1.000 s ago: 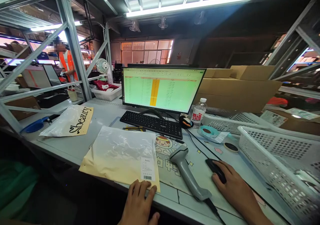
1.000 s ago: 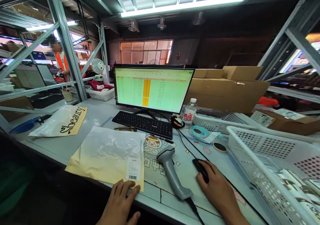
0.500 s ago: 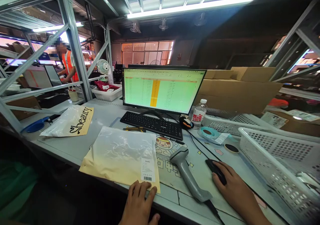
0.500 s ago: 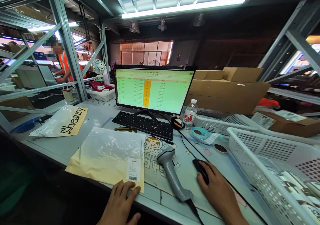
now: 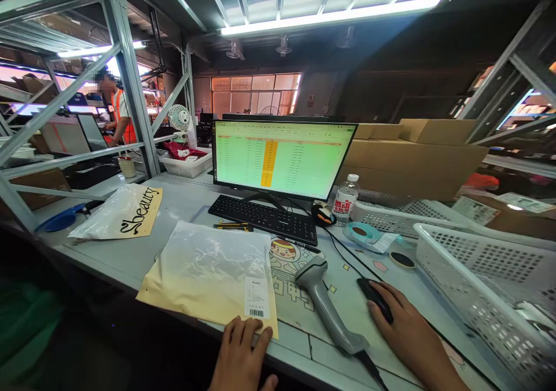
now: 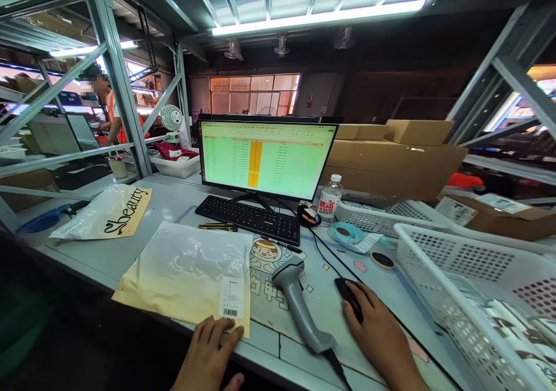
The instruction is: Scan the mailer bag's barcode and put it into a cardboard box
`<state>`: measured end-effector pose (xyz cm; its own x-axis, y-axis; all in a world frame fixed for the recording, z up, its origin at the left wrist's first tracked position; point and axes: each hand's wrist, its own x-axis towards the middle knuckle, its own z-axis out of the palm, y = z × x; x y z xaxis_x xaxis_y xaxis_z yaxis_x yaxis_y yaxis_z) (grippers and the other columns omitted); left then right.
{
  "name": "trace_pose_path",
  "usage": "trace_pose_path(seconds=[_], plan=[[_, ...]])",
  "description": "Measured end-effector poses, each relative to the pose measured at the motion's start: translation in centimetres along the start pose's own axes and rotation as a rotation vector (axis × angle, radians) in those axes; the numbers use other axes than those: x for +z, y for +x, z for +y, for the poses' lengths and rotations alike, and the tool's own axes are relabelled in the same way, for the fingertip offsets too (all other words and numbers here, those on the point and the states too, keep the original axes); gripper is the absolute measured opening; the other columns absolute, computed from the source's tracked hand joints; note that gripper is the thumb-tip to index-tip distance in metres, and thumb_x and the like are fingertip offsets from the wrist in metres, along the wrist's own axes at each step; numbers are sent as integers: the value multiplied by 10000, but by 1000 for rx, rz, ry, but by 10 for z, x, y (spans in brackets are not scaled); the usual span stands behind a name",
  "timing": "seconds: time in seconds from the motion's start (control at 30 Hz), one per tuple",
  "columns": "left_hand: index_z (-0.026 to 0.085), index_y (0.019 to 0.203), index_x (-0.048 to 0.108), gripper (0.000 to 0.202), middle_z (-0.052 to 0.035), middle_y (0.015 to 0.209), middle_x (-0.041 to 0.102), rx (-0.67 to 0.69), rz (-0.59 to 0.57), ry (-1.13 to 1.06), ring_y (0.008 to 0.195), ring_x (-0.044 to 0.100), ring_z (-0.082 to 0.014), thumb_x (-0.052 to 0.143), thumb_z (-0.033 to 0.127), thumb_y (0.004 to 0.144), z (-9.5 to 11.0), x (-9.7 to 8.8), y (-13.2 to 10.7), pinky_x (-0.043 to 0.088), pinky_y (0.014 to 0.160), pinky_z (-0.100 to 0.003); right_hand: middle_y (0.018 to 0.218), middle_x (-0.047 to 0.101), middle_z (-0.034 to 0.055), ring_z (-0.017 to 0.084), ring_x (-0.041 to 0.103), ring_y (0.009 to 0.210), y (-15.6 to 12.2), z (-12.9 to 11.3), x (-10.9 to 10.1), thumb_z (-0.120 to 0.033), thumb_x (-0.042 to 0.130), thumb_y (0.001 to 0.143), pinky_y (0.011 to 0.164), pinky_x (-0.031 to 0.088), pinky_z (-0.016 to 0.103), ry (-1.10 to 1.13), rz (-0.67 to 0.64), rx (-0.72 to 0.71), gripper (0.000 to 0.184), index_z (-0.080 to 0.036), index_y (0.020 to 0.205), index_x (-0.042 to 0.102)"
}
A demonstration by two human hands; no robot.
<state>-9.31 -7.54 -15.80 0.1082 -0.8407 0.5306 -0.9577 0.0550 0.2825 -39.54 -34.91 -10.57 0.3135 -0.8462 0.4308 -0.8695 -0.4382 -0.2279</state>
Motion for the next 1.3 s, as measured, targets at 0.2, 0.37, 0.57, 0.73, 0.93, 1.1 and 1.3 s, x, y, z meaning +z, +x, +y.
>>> trace_pose_path(seconds=[0.2,0.37,0.57,0.73,0.93,1.1,1.3], plan=[[308,1394,571,727,-47,1303,678,6,9,21,1223,605,-296,822,293,712,-1,5,-1,430,1135,-468,1458,586,140,360,659,1158,0,3,1,-625,320,985,907,622,529,4,14,-33,692,-182,1395,658],[302,1384,586,699,-54,1303,677,8,2,59,1211,605,-305,826,332,728,-2,7,-1,431,1125,-473,1459,584,146,364,641,1203,2,8,6,-652,300,995,986,595,545,16,21,-55,721,-171,1408,643],[305,1380,587,698,-45,1291,680,11,2,59,1194,605,-296,828,333,725,-2,8,-1,430,1117,-468,1486,564,143,370,623,1237,3,11,9,-705,269,994,1003,584,565,27,-2,-57,784,-163,1433,627],[300,1385,585,686,-49,1305,672,3,-12,40,1213,596,-299,812,322,738,-1,5,0,419,1134,-468,1488,568,135,366,652,1181,2,10,7,-698,271,991,950,604,552,22,-3,-42,768,-180,1435,624],[306,1396,571,717,-45,1325,666,-2,-2,23,1234,588,-291,812,297,721,0,1,0,413,1144,-465,1452,589,144,372,652,1181,2,6,5,-657,268,987,949,598,545,-5,10,-50,733,-182,1405,638],[301,1398,574,719,-59,1328,665,-10,-6,-7,1239,581,-302,809,283,719,2,-1,0,414,1145,-488,1463,576,139,366,655,1172,1,4,4,-665,263,972,943,599,535,2,18,-39,752,-166,1382,648],[299,1404,577,705,-56,1334,659,-17,-30,-22,1249,572,-297,793,274,734,3,-3,1,405,1157,-487,1453,586,131,357,653,1173,1,4,5,-627,294,964,948,591,524,9,22,-33,701,-171,1361,648]])
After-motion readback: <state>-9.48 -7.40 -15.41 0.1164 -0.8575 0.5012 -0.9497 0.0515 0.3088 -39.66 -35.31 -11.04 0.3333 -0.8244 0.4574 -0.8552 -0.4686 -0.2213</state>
